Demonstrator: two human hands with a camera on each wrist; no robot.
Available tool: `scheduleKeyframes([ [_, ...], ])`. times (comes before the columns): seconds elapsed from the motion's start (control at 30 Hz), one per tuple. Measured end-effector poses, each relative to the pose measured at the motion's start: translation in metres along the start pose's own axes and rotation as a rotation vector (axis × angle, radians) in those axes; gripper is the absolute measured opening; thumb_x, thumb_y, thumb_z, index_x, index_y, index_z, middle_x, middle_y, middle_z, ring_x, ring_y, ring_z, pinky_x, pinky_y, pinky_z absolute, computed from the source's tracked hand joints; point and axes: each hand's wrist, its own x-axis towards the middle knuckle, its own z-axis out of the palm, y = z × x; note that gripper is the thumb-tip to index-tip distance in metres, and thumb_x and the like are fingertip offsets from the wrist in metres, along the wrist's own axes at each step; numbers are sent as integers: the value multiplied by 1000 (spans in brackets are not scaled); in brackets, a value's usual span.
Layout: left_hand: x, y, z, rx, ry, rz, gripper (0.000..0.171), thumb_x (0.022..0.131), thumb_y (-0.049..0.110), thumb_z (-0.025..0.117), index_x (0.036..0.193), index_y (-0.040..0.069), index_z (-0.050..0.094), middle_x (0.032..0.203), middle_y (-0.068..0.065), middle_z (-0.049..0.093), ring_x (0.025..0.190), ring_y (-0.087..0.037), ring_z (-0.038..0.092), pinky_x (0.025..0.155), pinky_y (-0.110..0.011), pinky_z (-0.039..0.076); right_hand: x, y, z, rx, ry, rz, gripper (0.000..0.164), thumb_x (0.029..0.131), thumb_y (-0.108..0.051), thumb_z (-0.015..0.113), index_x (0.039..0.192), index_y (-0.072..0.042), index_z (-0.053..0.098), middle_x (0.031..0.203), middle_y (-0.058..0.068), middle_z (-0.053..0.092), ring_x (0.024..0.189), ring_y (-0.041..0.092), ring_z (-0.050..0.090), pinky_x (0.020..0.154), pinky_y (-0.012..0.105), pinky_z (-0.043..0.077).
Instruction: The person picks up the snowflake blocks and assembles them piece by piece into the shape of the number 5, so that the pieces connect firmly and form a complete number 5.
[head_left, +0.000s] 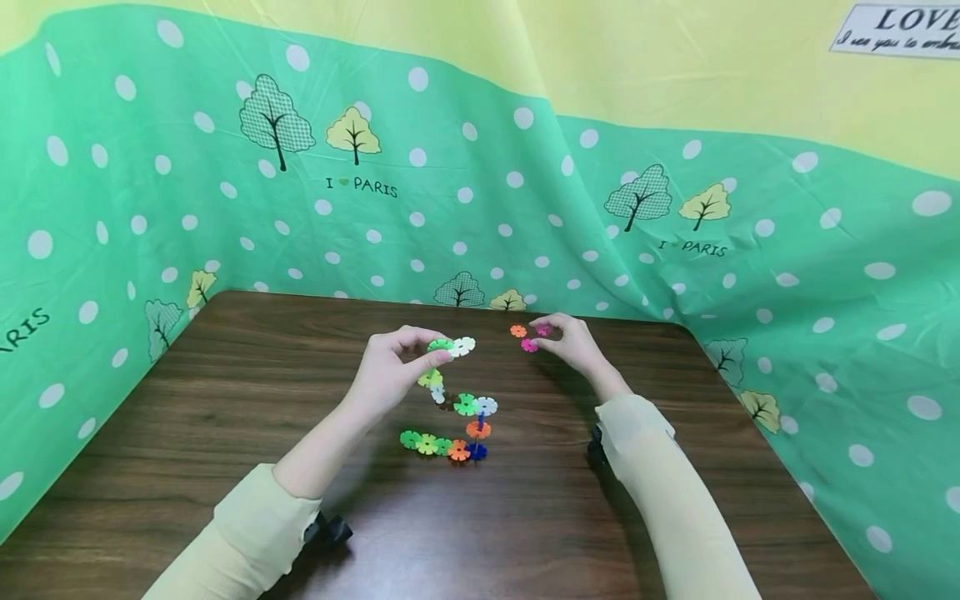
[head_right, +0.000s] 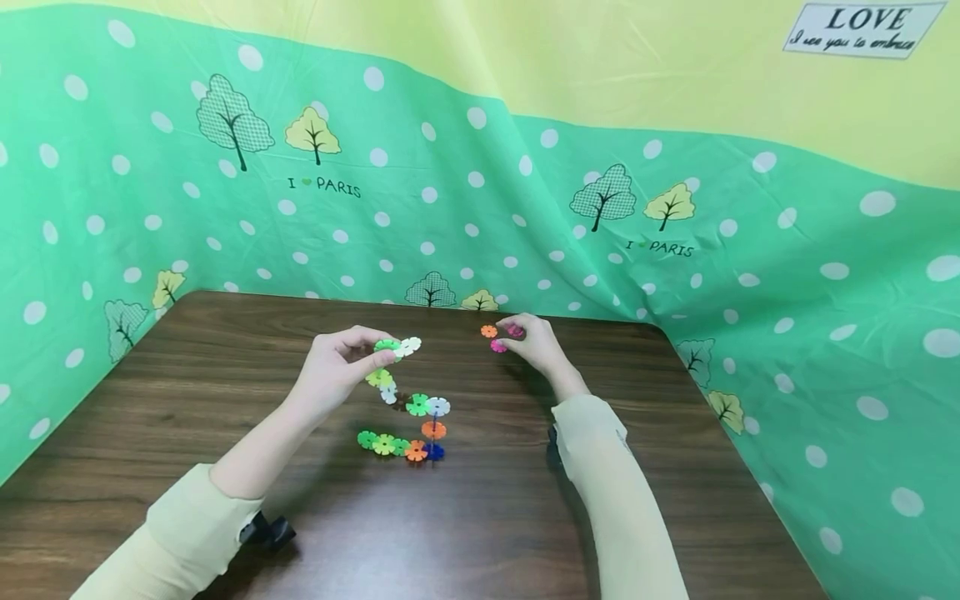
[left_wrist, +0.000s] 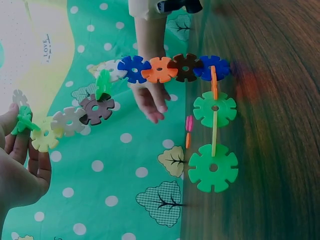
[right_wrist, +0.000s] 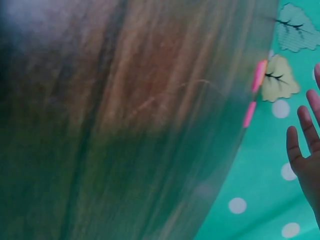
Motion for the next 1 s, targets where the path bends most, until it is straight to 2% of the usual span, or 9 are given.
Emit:
scheduleKeyframes([
  [0.2, 0, 1, 0, 3, -2, 1, 16, 83, 10, 72, 97, 2, 72, 88, -13, 68, 72, -16, 54, 60, -22, 44, 8, 13, 10, -86, -70, 47, 34, 82, -15, 74, 113, -3, 67, 110, 15, 64, 99, 29, 56, 88, 45, 46],
  [0.4, 1, -1, 0, 0, 4, 15, 16, 82, 9, 73, 97, 1, 72, 85, -14, 67, 67, -17, 51, 57, -21, 41, 12, 20, 18, -181, -148, 61, 35, 84, -15, 72, 115, -2, 66, 113, 17, 60, 102, 32, 56, 90, 45, 47],
  [0.63, 2, -2, -1, -4, 5, 14, 16, 82, 9, 73, 96, 1, 72, 85, -16, 67, 67, -17, 50, 56, -20, 41, 14, 21, 21, -260, -177, 68, 34, 86, -15, 70, 117, -2, 65, 120, 21, 54, 109, 35, 54, 97, 47, 43],
  [0.87, 2, -4, -1, -13, 2, 14, 16, 82, 8, 73, 96, 0, 72, 82, -13, 66, 67, -18, 50, 56, -20, 41, 14, 20, 20, -234, -181, 93, 26, 84, -16, 72, 107, -3, 69, 124, 21, 53, 112, 36, 50, 99, 48, 40],
  [1.0, 1, -4, -1, -11, 1, 14, 16, 82, 9, 73, 96, 1, 72, 81, -11, 66, 67, -18, 49, 55, -20, 40, 15, 21, 20, -184, -185, 117, 24, 83, -14, 73, 103, -4, 67, 113, 18, 60, 105, 31, 54, 95, 46, 43],
])
